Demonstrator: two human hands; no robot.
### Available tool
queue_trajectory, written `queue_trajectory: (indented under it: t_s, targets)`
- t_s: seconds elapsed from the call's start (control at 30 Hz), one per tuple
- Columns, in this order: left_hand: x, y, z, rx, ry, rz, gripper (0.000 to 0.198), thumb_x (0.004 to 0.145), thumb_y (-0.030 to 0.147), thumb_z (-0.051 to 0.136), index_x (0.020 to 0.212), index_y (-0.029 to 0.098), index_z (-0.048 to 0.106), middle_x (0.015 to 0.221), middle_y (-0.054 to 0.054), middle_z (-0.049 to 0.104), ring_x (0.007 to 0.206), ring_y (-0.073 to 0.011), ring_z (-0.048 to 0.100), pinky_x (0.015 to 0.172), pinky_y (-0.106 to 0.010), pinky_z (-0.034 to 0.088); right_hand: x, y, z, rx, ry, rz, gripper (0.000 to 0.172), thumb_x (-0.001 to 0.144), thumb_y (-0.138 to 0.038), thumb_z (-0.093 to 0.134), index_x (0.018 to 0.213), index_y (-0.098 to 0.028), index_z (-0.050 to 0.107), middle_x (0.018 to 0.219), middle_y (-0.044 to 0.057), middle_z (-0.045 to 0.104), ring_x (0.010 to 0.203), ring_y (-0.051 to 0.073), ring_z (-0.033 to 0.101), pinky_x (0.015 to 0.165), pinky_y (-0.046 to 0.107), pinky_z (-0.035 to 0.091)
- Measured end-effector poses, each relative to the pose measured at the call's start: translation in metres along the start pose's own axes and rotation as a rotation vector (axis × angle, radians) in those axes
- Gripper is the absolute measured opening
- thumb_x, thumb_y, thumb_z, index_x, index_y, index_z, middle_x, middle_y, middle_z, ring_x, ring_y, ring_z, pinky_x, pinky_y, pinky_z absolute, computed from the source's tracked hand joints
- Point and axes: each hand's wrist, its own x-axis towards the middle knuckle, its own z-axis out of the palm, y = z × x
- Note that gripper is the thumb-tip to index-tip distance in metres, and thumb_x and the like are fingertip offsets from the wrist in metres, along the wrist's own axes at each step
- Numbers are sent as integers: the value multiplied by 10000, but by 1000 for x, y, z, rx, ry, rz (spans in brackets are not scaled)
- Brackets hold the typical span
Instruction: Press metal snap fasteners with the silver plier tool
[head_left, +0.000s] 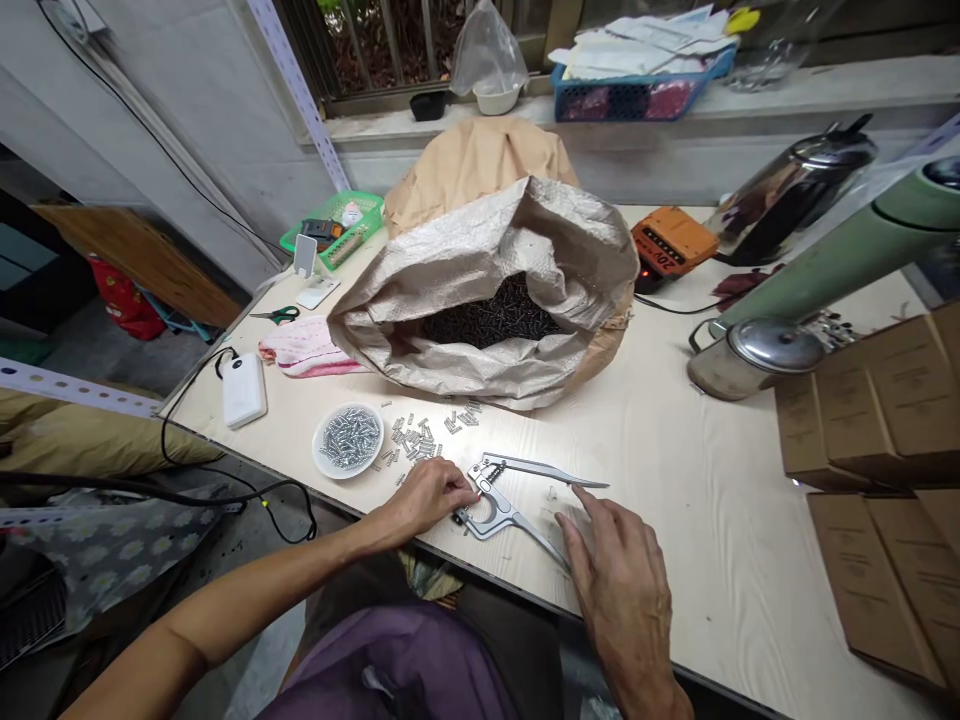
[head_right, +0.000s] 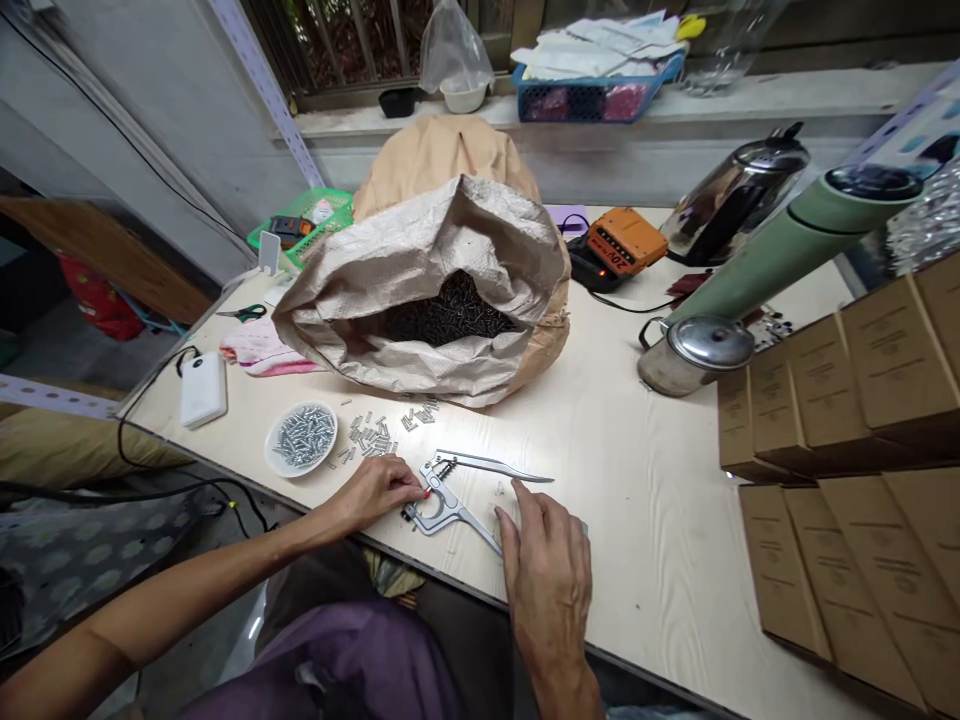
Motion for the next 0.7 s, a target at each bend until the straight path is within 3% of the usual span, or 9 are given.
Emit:
queue_trajectory:
  t_s: [0.3,0.47,0.7]
  targets:
    - [1,3,-7,86,-155,-6,131,762,251,620,713,160,699,723,-18,685,703,-142,603,654,-206,416,12,8,3,-51,6,15,362,896,-315,385,1188,-159,530,960,117,597,858,207,493,778,341,385]
    - [3,7,-10,130,-228,-97,120,729,245,621,721,151,696,714,-9,685,650,-126,588,592,-190,386,22,20,10,-120,-91,-21,318,895,-301,386,1133,-189,565,1061,94,613,922,226,462,714,341,350]
    - [3,11,-10,201,-357,-197,157,694,301,638,766,181,710,702,0,690,692,-148,605,559,-193,354,26,28,19,-78,-203,-105,229,871,-190,423,994,-222,614,894,54,623,833,194,451,690,322,311]
